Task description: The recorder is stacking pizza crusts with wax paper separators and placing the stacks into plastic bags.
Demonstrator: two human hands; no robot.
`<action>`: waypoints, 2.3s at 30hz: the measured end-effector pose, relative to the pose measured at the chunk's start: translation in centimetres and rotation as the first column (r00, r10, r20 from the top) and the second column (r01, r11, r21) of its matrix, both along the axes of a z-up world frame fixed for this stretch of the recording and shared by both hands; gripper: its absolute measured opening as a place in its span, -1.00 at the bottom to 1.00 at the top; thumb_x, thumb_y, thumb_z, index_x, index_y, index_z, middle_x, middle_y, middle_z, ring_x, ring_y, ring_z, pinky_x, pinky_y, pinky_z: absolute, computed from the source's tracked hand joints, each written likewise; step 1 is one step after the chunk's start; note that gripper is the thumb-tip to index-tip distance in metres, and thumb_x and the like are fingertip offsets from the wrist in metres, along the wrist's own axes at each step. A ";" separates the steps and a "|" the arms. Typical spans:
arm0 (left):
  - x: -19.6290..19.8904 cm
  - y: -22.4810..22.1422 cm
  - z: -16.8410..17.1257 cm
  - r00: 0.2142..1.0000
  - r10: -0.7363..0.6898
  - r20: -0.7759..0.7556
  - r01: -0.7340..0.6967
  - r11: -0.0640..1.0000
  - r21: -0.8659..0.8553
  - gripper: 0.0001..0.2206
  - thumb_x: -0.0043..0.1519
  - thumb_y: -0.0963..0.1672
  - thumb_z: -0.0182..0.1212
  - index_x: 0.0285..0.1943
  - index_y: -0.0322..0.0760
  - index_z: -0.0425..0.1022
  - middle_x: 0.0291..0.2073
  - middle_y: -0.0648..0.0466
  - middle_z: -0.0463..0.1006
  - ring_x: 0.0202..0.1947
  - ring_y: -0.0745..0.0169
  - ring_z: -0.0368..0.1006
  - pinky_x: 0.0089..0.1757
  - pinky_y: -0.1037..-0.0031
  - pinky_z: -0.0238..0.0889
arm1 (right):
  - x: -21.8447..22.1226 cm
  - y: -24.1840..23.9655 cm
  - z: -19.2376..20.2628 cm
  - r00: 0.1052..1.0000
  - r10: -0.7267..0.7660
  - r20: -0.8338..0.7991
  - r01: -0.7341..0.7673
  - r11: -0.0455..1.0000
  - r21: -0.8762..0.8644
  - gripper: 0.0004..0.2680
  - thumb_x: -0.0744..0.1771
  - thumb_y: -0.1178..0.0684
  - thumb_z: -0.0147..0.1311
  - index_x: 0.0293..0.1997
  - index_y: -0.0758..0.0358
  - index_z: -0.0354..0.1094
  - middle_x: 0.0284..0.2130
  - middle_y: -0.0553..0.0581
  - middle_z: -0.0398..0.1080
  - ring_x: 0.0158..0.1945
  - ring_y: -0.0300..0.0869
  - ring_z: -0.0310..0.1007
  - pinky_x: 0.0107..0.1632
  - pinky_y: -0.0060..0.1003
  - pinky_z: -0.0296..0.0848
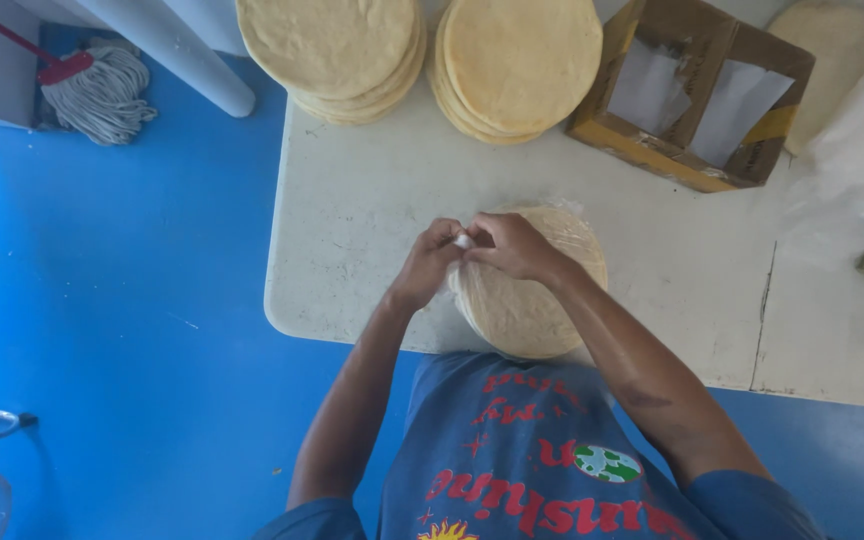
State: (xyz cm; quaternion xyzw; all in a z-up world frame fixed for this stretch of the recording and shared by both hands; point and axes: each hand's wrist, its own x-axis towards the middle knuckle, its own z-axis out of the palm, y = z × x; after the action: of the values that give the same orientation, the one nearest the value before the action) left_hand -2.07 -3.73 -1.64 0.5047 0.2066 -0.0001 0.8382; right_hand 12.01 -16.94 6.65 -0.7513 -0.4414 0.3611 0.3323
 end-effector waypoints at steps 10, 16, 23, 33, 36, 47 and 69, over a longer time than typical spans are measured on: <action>0.6 -1.9 3.3 0.948 0.313 -0.057 -0.243 0.829 0.503 -0.89 0.27 -0.20 0.21 -0.10 -0.39 0.57 0.00 -0.06 0.39 -0.13 0.22 0.48 -0.13 0.43 0.42 | -2.6 2.4 -3.5 0.913 -0.297 0.278 0.292 0.954 0.060 -0.90 0.29 0.17 0.12 -0.21 0.30 0.29 -0.40 0.30 0.49 -0.26 0.18 0.53 -0.23 0.01 0.43; 0.4 -3.8 5.5 0.946 0.317 0.069 -0.258 0.606 0.752 -0.88 0.25 -0.22 0.21 -0.10 -0.40 0.59 -0.01 -0.15 0.46 -0.29 0.16 0.54 -0.24 0.38 0.46 | -2.2 1.2 -5.1 0.909 -0.380 0.170 0.376 0.925 0.055 -0.96 0.32 0.17 0.07 -0.24 0.26 0.31 -0.42 0.26 0.51 -0.30 0.10 0.56 -0.24 -0.05 0.44; 1.6 -0.4 -0.8 0.957 0.210 -0.201 -0.183 0.972 0.144 -0.81 0.33 -0.23 0.03 0.09 -0.41 0.39 -0.31 0.06 0.50 -0.36 0.36 0.40 -0.31 0.43 0.32 | -3.8 1.1 -5.2 0.834 -0.301 0.462 0.238 0.953 0.190 -0.89 0.27 0.13 0.14 -0.18 0.16 0.41 -0.47 0.09 0.51 -0.38 0.03 0.55 -0.17 0.07 0.34; 0.1 -1.2 9.5 0.969 0.224 0.102 -0.234 0.966 0.105 -0.84 0.41 -0.19 -0.07 -0.05 -0.40 0.42 -0.35 0.13 0.39 -0.31 0.44 0.26 -0.25 0.59 0.18 | -3.9 -2.4 -2.9 0.840 -0.342 0.420 0.310 0.940 0.145 -0.66 0.20 -0.06 0.27 0.01 0.19 0.39 -0.15 0.13 0.44 0.04 0.04 0.33 0.14 -0.01 0.18; -3.5 -2.6 14.1 0.975 0.181 0.125 -0.215 0.908 0.361 -0.81 0.45 -0.15 -0.05 -0.13 -0.40 0.43 -0.34 0.05 0.43 -0.29 0.34 0.32 -0.21 0.50 0.25 | -2.9 -4.3 -3.0 0.763 -0.392 0.513 0.307 0.919 0.245 -0.83 0.27 -0.02 0.22 -0.12 0.09 0.42 -0.18 0.05 0.42 0.04 -0.02 0.33 0.15 -0.05 0.21; 1.3 -17.3 4.6 0.942 -0.130 -0.310 0.040 0.959 -0.281 -0.50 0.39 0.01 -0.13 0.44 -0.33 0.22 0.23 -0.21 0.40 0.17 -0.15 0.41 -0.05 0.09 0.46 | -1.8 -18.9 1.9 0.638 -0.678 0.365 0.520 0.729 0.446 -0.73 0.15 0.21 0.09 -0.10 0.15 0.43 -0.10 0.13 0.42 0.09 0.05 0.33 0.16 0.05 0.20; 11.1 -25.0 -3.4 0.938 -0.259 -0.232 0.319 0.377 0.869 -0.58 0.16 0.03 0.35 0.11 -0.23 0.53 0.14 -0.11 0.51 0.21 -0.17 0.31 0.18 0.14 0.17 | 2.9 -37.0 -9.0 0.539 -0.572 0.618 0.514 0.805 0.296 -0.69 0.27 0.04 0.22 0.08 0.28 0.33 0.08 0.26 0.37 0.20 0.17 0.29 0.24 0.13 0.20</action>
State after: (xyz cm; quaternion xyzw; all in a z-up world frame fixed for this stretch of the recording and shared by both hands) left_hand 9.00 -28.77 -5.04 0.8990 0.1072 -0.0510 0.4216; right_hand 14.90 -53.96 -2.33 -0.9144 -0.2903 -0.0793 0.2708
